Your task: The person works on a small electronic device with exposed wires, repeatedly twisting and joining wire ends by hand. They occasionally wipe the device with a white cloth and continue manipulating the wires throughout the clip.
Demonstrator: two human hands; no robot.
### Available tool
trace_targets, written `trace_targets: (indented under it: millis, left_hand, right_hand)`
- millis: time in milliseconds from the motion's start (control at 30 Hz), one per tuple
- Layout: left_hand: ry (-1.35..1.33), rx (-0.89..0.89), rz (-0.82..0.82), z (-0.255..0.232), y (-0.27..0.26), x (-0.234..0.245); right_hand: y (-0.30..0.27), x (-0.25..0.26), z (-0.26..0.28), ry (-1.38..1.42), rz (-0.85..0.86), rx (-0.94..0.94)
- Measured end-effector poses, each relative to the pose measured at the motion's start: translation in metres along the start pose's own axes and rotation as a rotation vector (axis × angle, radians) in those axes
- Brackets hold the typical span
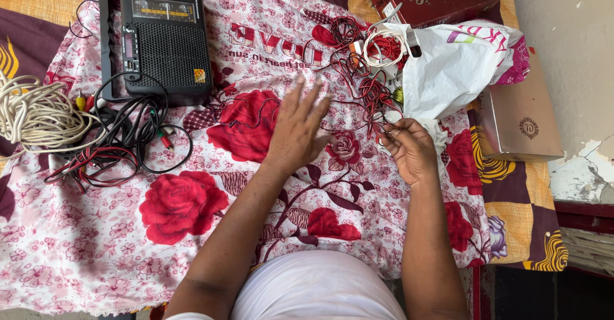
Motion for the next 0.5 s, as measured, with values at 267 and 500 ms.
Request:
trace_targets:
  millis: [267,500]
  left_hand:
    - [-1.343,0.497,0.056,0.004,-0.018,-0.073]
    - [-1.405,0.539,-0.041,0.019,-0.02,-0.081]
  right_hand:
    - [-0.008,-0.058,-0.027,-0.125,0.169,-0.114]
    - [-0.015,-0.096,-0.005,-0.651,0.179,0.309]
Point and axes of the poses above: each hand's wrist, its own y-axis towards the middle knuckle, its own x-axis out of the back of the hand, z = x × y, the point moved 1 cm from there along y, towards the middle knuckle
